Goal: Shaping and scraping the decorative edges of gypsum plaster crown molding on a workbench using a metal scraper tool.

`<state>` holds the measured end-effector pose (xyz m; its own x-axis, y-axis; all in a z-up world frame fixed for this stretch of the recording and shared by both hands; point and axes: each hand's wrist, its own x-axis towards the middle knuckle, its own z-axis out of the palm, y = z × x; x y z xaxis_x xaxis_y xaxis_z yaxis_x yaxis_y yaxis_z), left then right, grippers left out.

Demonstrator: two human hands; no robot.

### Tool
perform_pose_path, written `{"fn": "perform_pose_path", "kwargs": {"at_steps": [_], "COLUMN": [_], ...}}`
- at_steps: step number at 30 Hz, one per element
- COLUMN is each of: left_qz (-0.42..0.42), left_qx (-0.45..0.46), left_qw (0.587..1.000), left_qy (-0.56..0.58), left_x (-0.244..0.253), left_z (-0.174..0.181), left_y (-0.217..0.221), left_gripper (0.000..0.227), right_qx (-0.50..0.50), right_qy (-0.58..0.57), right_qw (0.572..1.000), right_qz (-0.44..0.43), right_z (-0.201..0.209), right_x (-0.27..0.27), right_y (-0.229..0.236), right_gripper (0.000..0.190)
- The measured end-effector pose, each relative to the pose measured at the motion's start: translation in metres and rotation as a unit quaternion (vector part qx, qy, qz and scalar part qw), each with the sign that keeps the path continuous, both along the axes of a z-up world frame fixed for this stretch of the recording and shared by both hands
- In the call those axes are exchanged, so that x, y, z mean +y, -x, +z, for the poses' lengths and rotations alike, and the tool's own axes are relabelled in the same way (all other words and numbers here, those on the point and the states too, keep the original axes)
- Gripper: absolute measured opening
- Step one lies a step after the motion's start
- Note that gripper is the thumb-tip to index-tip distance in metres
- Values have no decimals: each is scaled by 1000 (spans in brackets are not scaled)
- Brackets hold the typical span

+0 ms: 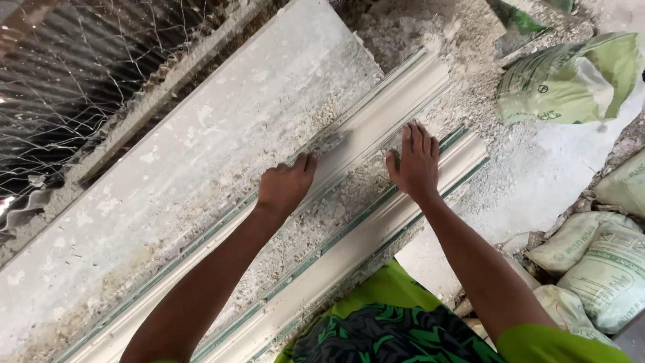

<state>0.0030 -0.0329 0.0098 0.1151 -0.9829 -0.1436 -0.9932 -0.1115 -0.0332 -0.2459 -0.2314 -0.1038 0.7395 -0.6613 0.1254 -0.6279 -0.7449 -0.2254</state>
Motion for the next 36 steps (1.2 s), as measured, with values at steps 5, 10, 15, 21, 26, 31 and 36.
{"fn": "perform_pose_path", "kwargs": {"at_steps": [5, 10, 15, 21, 26, 31, 36], "left_qz": [15, 24, -5, 13, 1, 33, 172], "left_qx": [21, 24, 10, 55, 20, 56, 112], "left_qw": [998, 997, 1000, 998, 994, 998, 976], "left_qy": [57, 75, -5, -38, 110, 7, 72], "left_x": [-96, -71, -3, -154, -263, -178, -7], "left_z": [-44, -27, -8, -37, -103, -42, -11], "left_y": [27, 17, 2, 34, 59, 23, -24], "left_gripper": [37, 34, 52, 39, 34, 36, 37], "right_qx": [-12, -5, 22, 39, -10, -23, -1], "right_qy": [-8, -14, -2, -41, -37, -37, -46], "right_qw": [1000, 1000, 1000, 998, 999, 999, 999], "right_qz": [-5, -6, -8, -21, -13, -1, 13], "right_z": [12, 12, 7, 9, 14, 17, 13], "right_x": [5, 6, 1, 0, 2, 0, 0], "right_y": [-1, -3, -1, -5, -5, -1, 0], "right_gripper": [67, 67, 71, 71, 69, 71, 73]}}
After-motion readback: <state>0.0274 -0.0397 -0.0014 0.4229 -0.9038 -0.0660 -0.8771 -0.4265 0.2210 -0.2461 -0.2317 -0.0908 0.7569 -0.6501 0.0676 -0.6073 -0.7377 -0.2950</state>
